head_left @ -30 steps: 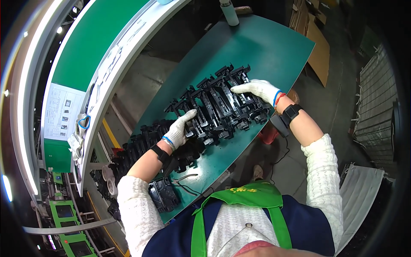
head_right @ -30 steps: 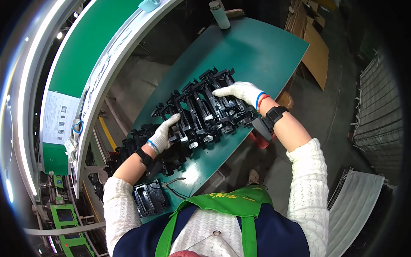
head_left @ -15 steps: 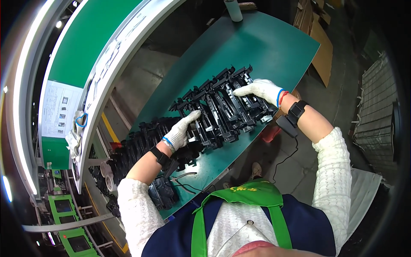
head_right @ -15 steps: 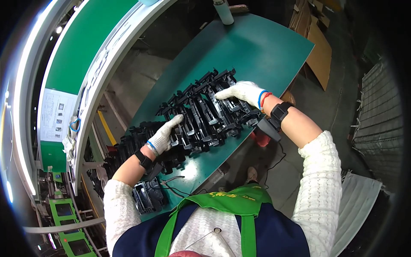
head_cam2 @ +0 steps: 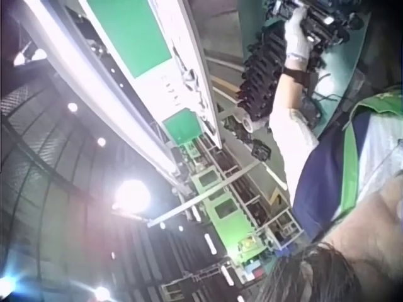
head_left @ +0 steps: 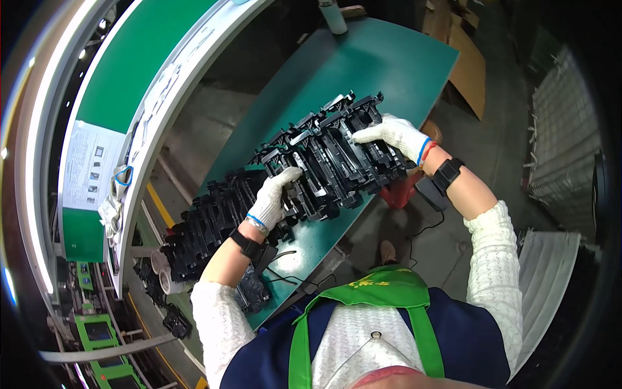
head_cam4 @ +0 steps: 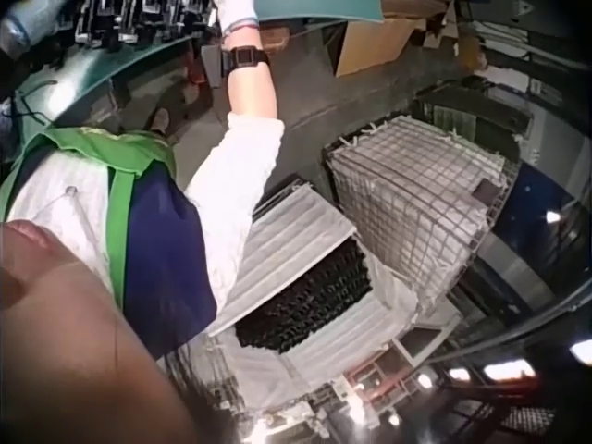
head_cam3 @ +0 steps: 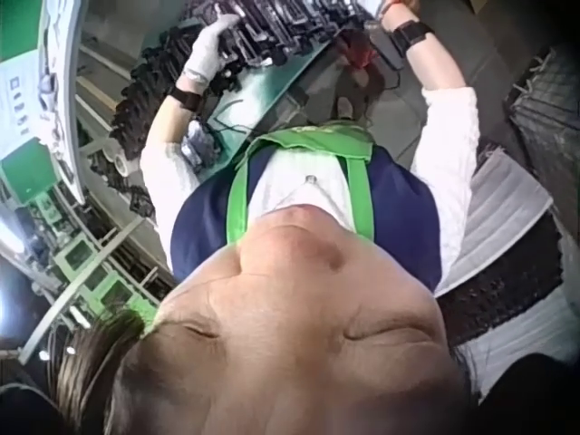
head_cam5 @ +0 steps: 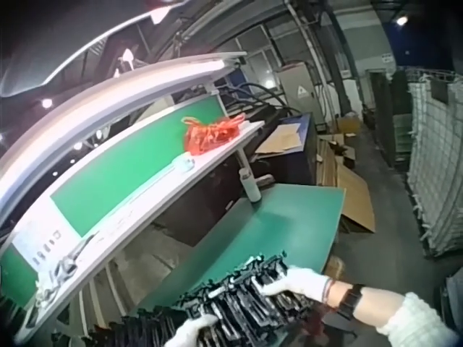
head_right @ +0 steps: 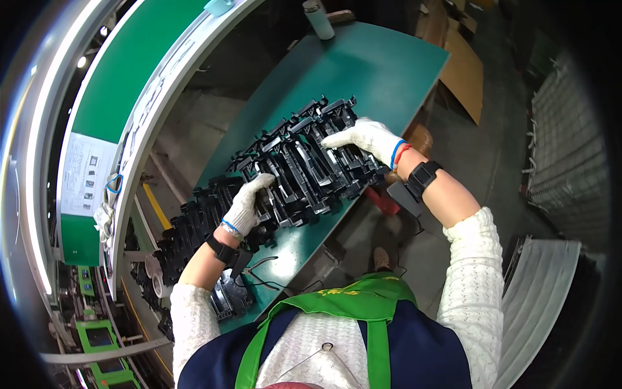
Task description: The person picks up plastic components from a conveyor belt, trims them using shears, and stacks them on a table before placing the stack into a large storage container.
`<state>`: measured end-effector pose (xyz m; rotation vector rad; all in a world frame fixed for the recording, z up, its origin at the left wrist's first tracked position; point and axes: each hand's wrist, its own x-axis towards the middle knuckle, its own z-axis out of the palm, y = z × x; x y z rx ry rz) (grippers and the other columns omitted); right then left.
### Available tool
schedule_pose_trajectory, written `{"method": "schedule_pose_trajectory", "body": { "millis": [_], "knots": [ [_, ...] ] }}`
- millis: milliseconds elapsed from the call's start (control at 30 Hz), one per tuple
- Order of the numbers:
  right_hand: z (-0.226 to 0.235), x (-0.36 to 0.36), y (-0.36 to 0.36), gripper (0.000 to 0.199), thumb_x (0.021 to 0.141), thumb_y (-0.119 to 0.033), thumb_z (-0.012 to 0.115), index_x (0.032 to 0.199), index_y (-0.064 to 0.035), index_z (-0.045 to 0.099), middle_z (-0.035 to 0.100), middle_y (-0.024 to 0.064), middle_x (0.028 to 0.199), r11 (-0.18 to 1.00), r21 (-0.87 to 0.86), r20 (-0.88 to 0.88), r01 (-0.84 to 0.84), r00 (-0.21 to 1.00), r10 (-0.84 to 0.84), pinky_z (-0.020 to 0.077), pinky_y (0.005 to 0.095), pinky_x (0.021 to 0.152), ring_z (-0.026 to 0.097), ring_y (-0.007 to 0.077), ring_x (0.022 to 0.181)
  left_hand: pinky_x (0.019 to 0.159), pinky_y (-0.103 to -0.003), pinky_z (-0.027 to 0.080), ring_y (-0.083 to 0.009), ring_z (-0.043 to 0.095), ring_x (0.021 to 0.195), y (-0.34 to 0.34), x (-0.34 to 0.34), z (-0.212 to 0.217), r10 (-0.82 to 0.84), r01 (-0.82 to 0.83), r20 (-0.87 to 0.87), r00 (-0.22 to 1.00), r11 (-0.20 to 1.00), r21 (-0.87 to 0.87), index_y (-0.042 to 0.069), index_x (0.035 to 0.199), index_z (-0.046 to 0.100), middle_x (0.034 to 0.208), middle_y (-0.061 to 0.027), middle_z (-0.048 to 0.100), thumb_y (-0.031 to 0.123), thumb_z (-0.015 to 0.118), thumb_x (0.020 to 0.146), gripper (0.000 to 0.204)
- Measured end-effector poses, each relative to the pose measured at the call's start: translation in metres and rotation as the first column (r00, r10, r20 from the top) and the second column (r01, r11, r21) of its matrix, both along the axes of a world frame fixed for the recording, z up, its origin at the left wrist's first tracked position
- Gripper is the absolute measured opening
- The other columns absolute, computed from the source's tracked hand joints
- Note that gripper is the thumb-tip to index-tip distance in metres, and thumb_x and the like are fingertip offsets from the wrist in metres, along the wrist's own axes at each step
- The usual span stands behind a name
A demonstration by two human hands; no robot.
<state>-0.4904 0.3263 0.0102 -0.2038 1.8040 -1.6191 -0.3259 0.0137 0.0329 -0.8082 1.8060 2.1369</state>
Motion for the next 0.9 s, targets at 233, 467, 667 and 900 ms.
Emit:
{"method": "schedule_pose_trajectory", "body": {
  "millis": [233,467,667,900],
  "knots": [
    [0.023,0.06,0.046,0.072,0.06,-0.055,0.099,0.108,-0.004,0.079,0.079,0.0122,0.099,0.918,0.235,-0.343,0.32,0.911,-0.23,0.0601,0.037,0.085,0.076,0.0254,0.091,0.09,-0.038,0.061,-0.0253,0.073,0.105,0.016,-0.008,0.012,-0.199,0.201,-0.089,0.976,0.98,0.014,-0.004,0.126,0.069,0.122,-0.0138,0.073,0.029,0.071,0.096,0.044],
    [-0.017,0.215,0.133,0.104,0.055,-0.071,0.092,0.12,0.0079,0.072,0.074,0.0214,0.121,0.776,0.368,-0.202,0.512,0.859,-0.471,0.0568,0.0411,0.094,0.072,0.0352,0.109,0.075,-0.039,0.058,-0.0259,0.07,0.088,0.109,0.043,0.0,-0.488,0.51,0.148,0.86,0.82,-0.261,-0.003,0.118,0.074,0.105,-0.0155,0.074,0.038,0.075,0.087,0.051],
    [-0.049,0.387,0.214,0.104,0.056,-0.07,0.092,0.123,0.0068,0.072,0.075,0.0209,0.114,0.527,0.415,-0.069,0.742,0.603,-0.795,0.057,0.041,0.091,0.073,0.033,0.105,0.094,-0.044,0.059,-0.0281,0.071,0.105,0.194,0.053,-0.089,-0.798,0.798,-0.003,0.602,0.602,0.014,-0.002,0.141,0.06,0.123,-0.0131,0.071,0.017,0.079,0.084,0.063],
    [-0.069,0.576,0.316,0.143,0.053,-0.079,0.09,0.155,0.0083,0.041,0.066,0.0263,0.138,0.336,0.295,0.104,0.894,0.32,-0.942,0.0551,0.0372,0.103,0.067,0.0346,0.126,0.096,-0.036,0.057,-0.0213,0.07,0.103,0.408,0.123,-0.077,-0.949,0.951,0.087,0.304,0.308,0.03,0.001,0.129,0.067,0.119,-0.0068,0.073,0.012,0.078,0.086,0.046]
  ]
}}
